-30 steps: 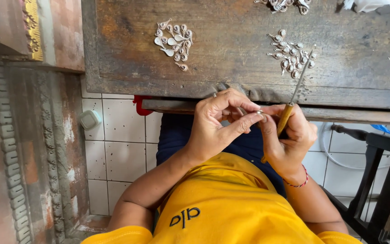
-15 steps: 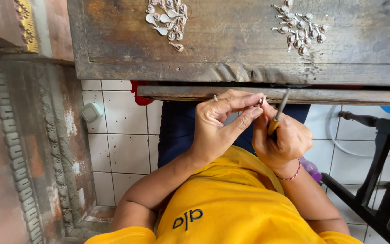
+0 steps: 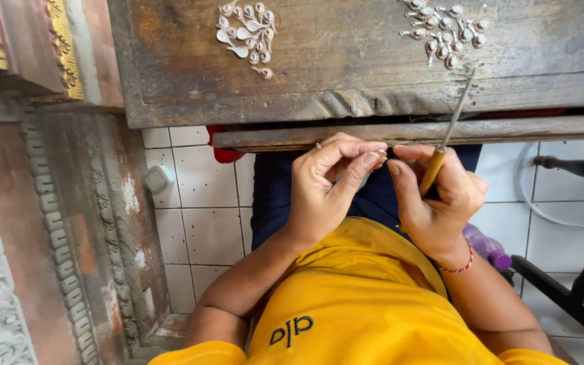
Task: The person is using a needle file to smooth and refine the edges of small silver jewelry components on a wooden workbench.
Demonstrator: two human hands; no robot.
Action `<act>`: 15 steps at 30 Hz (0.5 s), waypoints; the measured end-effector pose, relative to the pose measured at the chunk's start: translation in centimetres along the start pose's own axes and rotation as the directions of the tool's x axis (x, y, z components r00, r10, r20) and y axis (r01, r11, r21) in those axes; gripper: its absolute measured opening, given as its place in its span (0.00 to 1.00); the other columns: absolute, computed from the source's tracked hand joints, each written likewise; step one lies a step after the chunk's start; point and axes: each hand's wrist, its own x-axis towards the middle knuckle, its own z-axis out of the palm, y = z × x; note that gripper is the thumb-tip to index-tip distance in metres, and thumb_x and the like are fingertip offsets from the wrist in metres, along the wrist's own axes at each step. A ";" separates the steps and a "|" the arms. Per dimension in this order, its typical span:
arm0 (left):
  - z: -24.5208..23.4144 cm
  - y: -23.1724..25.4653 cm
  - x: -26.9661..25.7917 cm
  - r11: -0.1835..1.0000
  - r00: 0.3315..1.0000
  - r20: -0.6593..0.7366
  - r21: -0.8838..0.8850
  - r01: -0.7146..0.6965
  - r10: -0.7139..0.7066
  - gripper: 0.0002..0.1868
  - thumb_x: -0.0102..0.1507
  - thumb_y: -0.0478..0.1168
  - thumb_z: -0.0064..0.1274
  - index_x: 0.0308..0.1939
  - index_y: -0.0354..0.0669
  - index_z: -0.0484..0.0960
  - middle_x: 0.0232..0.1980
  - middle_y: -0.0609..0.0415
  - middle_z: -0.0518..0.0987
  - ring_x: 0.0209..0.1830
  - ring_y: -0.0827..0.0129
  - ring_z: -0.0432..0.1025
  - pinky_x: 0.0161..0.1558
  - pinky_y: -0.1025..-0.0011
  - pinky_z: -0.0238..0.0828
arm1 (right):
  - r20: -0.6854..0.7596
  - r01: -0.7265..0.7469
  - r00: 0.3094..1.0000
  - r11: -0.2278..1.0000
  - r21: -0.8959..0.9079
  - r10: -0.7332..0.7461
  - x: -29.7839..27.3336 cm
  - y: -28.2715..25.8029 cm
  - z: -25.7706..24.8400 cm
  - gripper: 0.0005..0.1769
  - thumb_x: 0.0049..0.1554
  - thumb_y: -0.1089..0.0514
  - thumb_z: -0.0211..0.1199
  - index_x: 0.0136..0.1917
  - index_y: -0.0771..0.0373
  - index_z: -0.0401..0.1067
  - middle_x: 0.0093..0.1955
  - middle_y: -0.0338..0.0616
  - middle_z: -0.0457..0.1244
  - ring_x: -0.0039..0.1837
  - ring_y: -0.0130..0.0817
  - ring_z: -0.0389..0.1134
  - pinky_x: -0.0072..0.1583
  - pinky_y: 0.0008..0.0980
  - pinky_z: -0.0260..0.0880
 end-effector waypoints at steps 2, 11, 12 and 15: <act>-0.1 0.1 -0.1 0.999 1.000 -0.001 0.041 -0.030 0.030 0.06 0.68 0.32 0.57 0.45 0.32 0.86 0.38 0.46 0.83 0.38 0.65 0.82 0.40 0.72 0.83 | 0.007 -0.009 1.000 1.000 -0.008 0.009 0.1 -0.3 0.1 0.04 0.59 0.67 0.74 0.49 0.69 0.82 0.23 0.38 0.58 0.25 0.33 0.60 0.36 0.28 0.64; -0.5 -0.3 0.1 0.952 0.991 0.030 0.273 -0.137 0.134 0.04 0.65 0.34 0.61 0.42 0.38 0.86 0.34 0.50 0.82 0.32 0.64 0.80 0.33 0.74 0.78 | 0.079 -0.119 0.991 0.988 0.096 0.112 0.8 0.1 0.8 0.03 0.62 0.66 0.68 0.47 0.69 0.79 0.23 0.40 0.59 0.26 0.28 0.58 0.36 0.25 0.60; -0.6 -0.3 0.1 0.946 0.988 0.037 0.285 -0.152 0.148 0.03 0.65 0.34 0.60 0.41 0.37 0.85 0.32 0.50 0.80 0.30 0.63 0.79 0.31 0.74 0.76 | 0.102 -0.127 0.988 0.985 0.114 0.116 0.9 0.1 0.9 0.03 0.62 0.66 0.68 0.48 0.69 0.79 0.22 0.39 0.58 0.25 0.28 0.57 0.36 0.25 0.59; -0.7 0.2 0.6 0.895 0.978 0.062 0.395 -0.208 0.200 0.04 0.68 0.35 0.56 0.41 0.39 0.84 0.30 0.52 0.80 0.27 0.61 0.77 0.28 0.69 0.75 | 0.124 -0.128 0.986 0.984 0.124 0.113 1.4 0.6 1.1 0.02 0.62 0.66 0.68 0.48 0.69 0.79 0.22 0.39 0.59 0.25 0.26 0.59 0.35 0.23 0.59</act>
